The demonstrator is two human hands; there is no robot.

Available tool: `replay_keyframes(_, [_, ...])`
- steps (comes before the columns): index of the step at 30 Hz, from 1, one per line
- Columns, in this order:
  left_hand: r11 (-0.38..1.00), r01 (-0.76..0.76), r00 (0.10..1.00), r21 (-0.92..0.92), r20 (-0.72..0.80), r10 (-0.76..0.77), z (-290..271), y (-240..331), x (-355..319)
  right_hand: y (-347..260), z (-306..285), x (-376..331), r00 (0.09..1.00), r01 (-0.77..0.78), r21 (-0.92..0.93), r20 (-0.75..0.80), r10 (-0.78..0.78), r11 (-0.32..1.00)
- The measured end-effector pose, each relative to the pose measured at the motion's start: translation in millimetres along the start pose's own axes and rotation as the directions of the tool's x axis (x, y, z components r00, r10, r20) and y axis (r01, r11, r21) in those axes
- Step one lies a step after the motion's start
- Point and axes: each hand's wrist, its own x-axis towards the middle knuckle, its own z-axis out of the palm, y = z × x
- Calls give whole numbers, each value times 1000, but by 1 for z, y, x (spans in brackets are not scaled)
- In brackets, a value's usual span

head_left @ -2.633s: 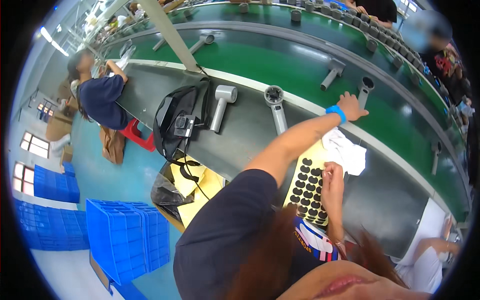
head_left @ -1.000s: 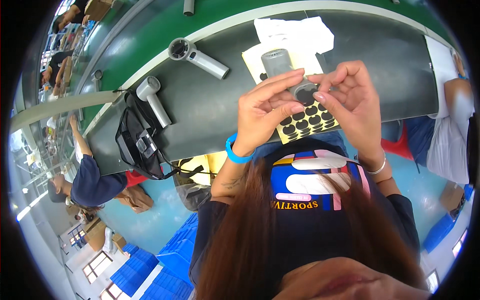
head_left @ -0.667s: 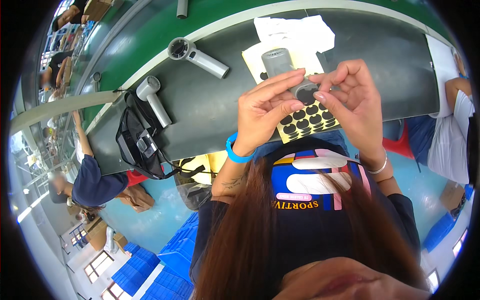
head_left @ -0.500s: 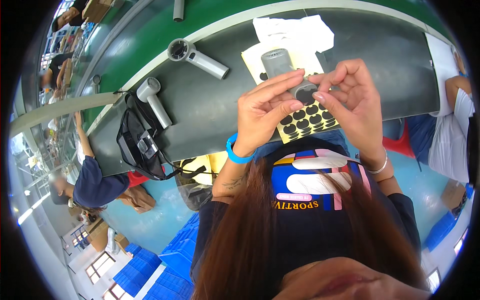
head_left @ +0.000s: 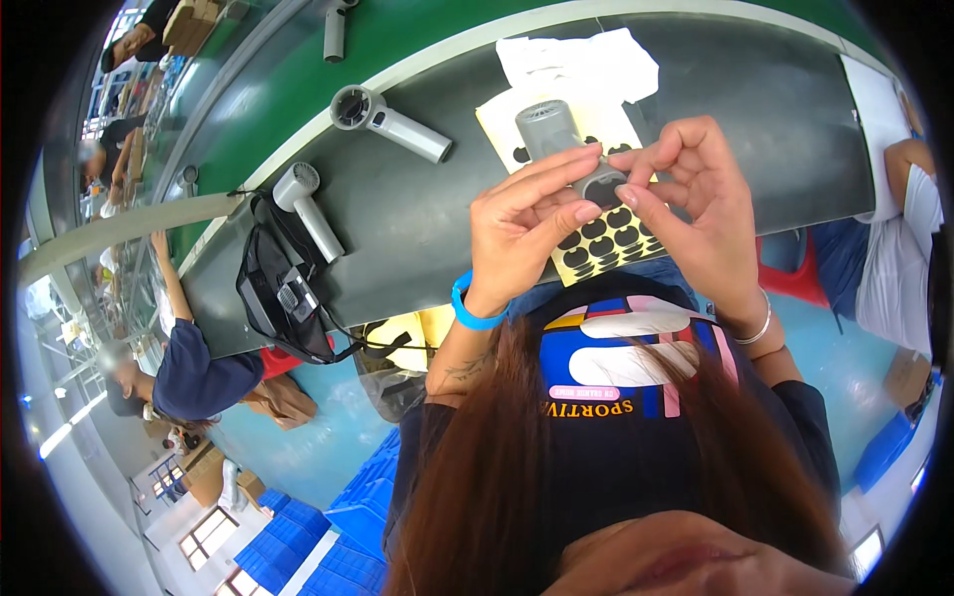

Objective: The worker is peeling small circular adhesive pads from a sheet and applying them to metal components at an assembly line.

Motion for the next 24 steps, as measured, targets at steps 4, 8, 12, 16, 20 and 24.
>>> replay_keyframes(4, [999, -8, 1000, -35, -24, 7, 4, -1, 1, 0, 1, -1, 1000, 6, -32, -20, -7, 999])
replay_keyframes(8, [999, 10, 999, -39, -42, -11, 9, -1, 0, -4, 2, -2, 999, -5, -126, -46, -1, 992])
replay_keyframes(12, [1000, -6, 999, -2, -44, 6, 10, -3, -1, -4, 1, -1, 997, -13, -168, -74, 1, 986])
replay_keyframes(16, [1000, -21, 999, 2, -47, 21, 9, -4, -2, -4, -3, 1, 997, 45, -332, -46, -64, 942])
replay_keyframes(20, [1000, -26, 998, -16, -52, 26, 9, -4, -4, -6, -2, 0, 994, 80, -420, -35, -105, 904])
replay_keyframes(24, [999, -31, 997, -45, -68, 27, 4, 3, -6, -5, 2, 1, 996, 81, -440, -8, -94, 894])
